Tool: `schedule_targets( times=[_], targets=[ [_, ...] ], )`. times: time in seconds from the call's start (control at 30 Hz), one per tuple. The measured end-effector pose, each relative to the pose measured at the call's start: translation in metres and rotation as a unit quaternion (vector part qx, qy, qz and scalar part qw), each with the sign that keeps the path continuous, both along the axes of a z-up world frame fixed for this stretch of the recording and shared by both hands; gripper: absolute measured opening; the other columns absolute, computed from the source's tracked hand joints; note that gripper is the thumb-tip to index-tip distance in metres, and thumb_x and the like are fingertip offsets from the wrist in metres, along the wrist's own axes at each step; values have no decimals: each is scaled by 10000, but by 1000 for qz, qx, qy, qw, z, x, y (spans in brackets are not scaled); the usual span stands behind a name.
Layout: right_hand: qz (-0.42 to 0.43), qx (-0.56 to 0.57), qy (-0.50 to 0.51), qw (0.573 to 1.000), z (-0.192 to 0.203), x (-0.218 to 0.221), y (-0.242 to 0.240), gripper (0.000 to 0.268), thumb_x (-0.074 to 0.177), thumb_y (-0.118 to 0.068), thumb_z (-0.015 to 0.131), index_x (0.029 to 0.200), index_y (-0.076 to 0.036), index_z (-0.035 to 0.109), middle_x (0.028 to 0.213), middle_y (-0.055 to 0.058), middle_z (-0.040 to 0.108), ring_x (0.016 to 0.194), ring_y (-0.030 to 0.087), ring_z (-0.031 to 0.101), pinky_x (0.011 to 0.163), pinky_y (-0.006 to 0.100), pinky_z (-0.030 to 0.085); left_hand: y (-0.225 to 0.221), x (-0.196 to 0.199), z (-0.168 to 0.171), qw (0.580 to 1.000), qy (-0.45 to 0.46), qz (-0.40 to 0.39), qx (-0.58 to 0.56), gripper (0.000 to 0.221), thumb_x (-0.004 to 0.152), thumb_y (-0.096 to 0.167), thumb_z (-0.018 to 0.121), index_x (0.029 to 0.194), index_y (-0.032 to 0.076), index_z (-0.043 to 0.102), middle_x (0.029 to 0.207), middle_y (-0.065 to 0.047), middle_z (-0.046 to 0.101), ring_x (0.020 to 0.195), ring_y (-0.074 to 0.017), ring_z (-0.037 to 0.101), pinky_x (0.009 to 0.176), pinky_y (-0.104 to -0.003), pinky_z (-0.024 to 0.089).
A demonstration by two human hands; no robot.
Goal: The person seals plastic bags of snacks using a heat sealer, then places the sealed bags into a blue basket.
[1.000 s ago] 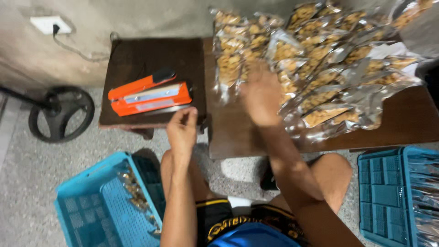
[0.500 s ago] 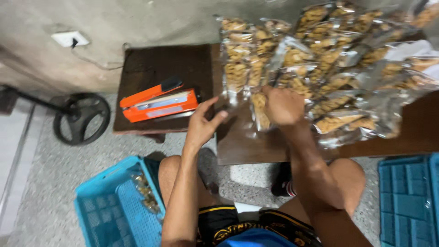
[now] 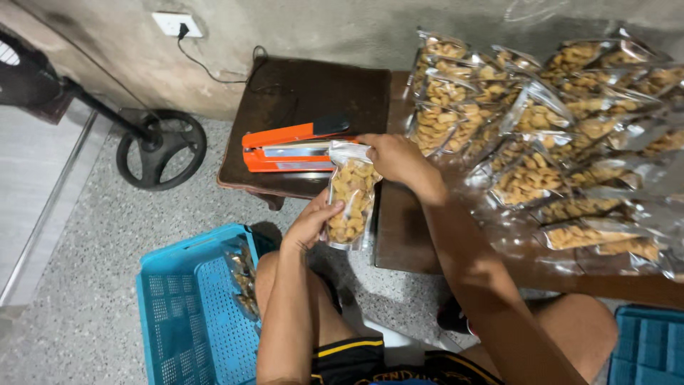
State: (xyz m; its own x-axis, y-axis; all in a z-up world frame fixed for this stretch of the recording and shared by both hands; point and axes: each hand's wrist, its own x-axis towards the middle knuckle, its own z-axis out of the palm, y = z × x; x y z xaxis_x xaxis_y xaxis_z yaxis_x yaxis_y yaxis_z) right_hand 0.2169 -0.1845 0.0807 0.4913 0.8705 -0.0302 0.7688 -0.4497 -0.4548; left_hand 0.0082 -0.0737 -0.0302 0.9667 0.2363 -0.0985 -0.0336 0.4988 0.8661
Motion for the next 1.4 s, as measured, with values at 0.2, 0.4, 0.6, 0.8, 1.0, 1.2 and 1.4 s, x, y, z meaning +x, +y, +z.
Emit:
schedule_targets(
  times=[0.2, 0.4, 0.6, 0.8, 1.0, 1.2, 1.4],
  targets=[
    [18, 74, -124, 989, -25, 3, 20, 756, 882, -52, 551, 1599, -84, 311, 1651, 144, 334, 1429, 416, 418, 1092, 528, 430, 30, -7, 4, 964, 232, 127, -25, 582, 911, 315, 630, 1433, 71, 548, 1205, -123, 721, 1011, -223, 733, 762, -410, 571],
    [85, -3, -186, 979, -23, 7, 39, 829, 835, 12, 532, 1614, -107, 272, 1692, 100, 254, 1505, 464, 261, 1129, 636, 332, 55, 1, -21, 964, 131, 201, -114, 495, 958, 255, 659, 1344, -50, 605, 1230, -164, 727, 1036, -229, 745, 864, -337, 615],
    [102, -57, -198, 973, -30, 12, 38, 828, 843, 11, 518, 1617, -114, 254, 1689, 71, 250, 1512, 442, 247, 1147, 636, 309, 59, -1, -4, 954, 215, 206, -42, 515, 942, 305, 652, 1335, -26, 615, 1198, -163, 746, 1014, -224, 759, 822, -328, 616],
    [92, -91, -189, 974, -44, 10, 34, 843, 858, 15, 514, 1630, -112, 202, 1708, 63, 209, 1525, 433, 230, 1161, 630, 305, 56, 0, 4, 956, 211, 205, -21, 525, 912, 326, 671, 1325, 2, 639, 1158, -133, 760, 953, -198, 765, 747, -308, 606],
    [71, -130, -153, 977, -49, 4, 31, 892, 848, -5, 532, 1635, -150, 139, 1712, 25, 161, 1540, 399, 194, 1164, 637, 283, 57, -2, 4, 960, 198, 198, -22, 515, 916, 321, 676, 1306, -16, 654, 1123, -123, 765, 926, -195, 762, 748, -308, 610],
    [56, -142, -172, 973, -49, 0, 34, 813, 896, -82, 496, 1631, -148, 154, 1708, 23, 173, 1551, 350, 182, 1166, 665, 248, 57, -4, 4, 960, 189, 201, -55, 508, 926, 308, 691, 1298, -34, 637, 1128, -133, 761, 931, -201, 772, 763, -338, 636],
    [47, -147, -195, 969, -52, -4, 36, 761, 926, -92, 446, 1634, -126, 169, 1708, 36, 188, 1552, 331, 191, 1167, 669, 242, 56, -5, 8, 961, 189, 197, -44, 510, 903, 318, 683, 1298, -2, 636, 1132, -112, 761, 925, -190, 773, 742, -336, 645]
  ],
)
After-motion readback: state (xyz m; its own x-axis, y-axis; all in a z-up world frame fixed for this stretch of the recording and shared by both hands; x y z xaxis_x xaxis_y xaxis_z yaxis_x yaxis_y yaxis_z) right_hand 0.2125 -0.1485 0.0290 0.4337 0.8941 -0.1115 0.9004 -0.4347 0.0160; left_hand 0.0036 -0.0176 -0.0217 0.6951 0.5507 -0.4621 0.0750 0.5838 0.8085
